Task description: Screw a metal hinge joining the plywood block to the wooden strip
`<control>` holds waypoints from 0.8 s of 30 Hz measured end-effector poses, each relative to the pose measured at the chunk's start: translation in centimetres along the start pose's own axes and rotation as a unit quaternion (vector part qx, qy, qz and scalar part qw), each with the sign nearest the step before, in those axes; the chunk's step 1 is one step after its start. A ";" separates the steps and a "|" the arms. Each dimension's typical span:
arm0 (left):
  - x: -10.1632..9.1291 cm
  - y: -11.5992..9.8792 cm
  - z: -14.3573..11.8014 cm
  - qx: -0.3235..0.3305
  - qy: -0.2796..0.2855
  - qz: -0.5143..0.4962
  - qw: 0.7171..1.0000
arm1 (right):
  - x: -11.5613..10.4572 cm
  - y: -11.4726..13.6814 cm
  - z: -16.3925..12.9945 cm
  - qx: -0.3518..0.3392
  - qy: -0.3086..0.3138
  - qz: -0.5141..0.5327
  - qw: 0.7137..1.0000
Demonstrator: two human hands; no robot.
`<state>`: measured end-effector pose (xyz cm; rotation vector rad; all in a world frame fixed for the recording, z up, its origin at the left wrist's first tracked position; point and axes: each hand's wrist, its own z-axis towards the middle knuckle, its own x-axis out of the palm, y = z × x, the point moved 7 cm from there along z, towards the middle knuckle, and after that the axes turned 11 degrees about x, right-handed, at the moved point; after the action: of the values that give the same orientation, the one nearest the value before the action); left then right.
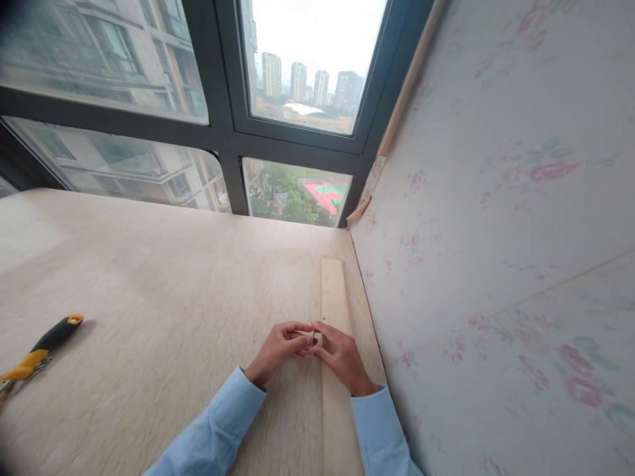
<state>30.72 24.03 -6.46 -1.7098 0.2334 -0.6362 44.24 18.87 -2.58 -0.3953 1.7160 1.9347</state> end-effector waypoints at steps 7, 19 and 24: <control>-0.5 -0.2 -0.1 0.005 -0.033 0.004 0.999 | 0.1 0.0 0.1 0.002 0.007 0.006 1.000; -0.3 -0.5 0.1 0.020 -0.003 -0.039 0.999 | -0.7 -0.2 0.1 -0.034 -0.043 -0.042 0.998; 1.1 -0.2 0.2 0.055 0.070 0.034 0.995 | -0.6 -0.2 0.0 -0.051 -0.041 -0.054 0.996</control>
<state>31.67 23.72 -6.03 -1.5467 0.3470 -0.7072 44.86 18.77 -2.35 -0.4290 1.5183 1.9375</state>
